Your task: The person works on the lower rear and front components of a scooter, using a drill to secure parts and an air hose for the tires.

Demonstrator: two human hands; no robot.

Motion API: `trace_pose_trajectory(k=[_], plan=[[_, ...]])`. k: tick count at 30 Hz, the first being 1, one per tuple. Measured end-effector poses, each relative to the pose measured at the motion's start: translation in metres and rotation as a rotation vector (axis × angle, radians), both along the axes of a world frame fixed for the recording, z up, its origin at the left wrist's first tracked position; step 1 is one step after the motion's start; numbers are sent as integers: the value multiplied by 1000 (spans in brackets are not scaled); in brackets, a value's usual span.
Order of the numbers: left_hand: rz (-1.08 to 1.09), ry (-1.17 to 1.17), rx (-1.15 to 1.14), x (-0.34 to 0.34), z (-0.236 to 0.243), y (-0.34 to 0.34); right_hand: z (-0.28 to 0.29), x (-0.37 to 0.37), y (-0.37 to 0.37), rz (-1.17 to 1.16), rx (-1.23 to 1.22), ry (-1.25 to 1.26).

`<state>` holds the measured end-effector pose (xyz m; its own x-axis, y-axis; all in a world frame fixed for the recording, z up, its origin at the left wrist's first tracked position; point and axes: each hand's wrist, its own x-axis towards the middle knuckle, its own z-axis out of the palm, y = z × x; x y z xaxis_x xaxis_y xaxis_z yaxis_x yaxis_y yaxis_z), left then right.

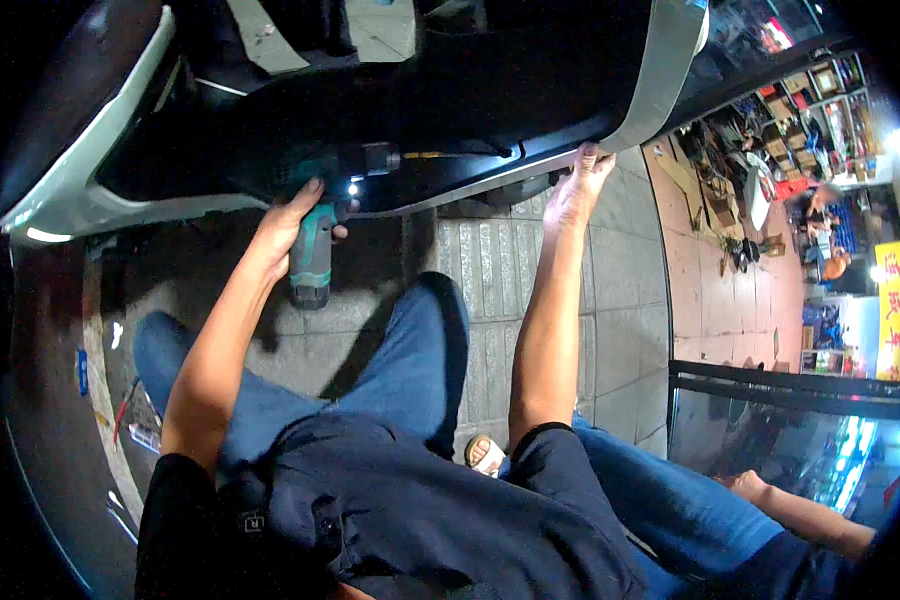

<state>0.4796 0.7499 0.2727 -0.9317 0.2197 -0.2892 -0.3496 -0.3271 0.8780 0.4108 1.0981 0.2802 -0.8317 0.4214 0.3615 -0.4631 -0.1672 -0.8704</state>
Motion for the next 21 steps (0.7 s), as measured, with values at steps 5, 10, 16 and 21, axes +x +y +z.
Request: trace_pose_trajectory(k=[5,10,16,21], plan=[[-31,-63,106,6,-18,5,2,-1,-4,-6,19,-78],[-50,-137,245,9,-44,15,5,0,-5,-30,39,-124],[-78,-123,384,11,-67,28,4,3,1,23,68,-86],[-127,-142,452,6,-84,29,1,0,3,26,111,-77]])
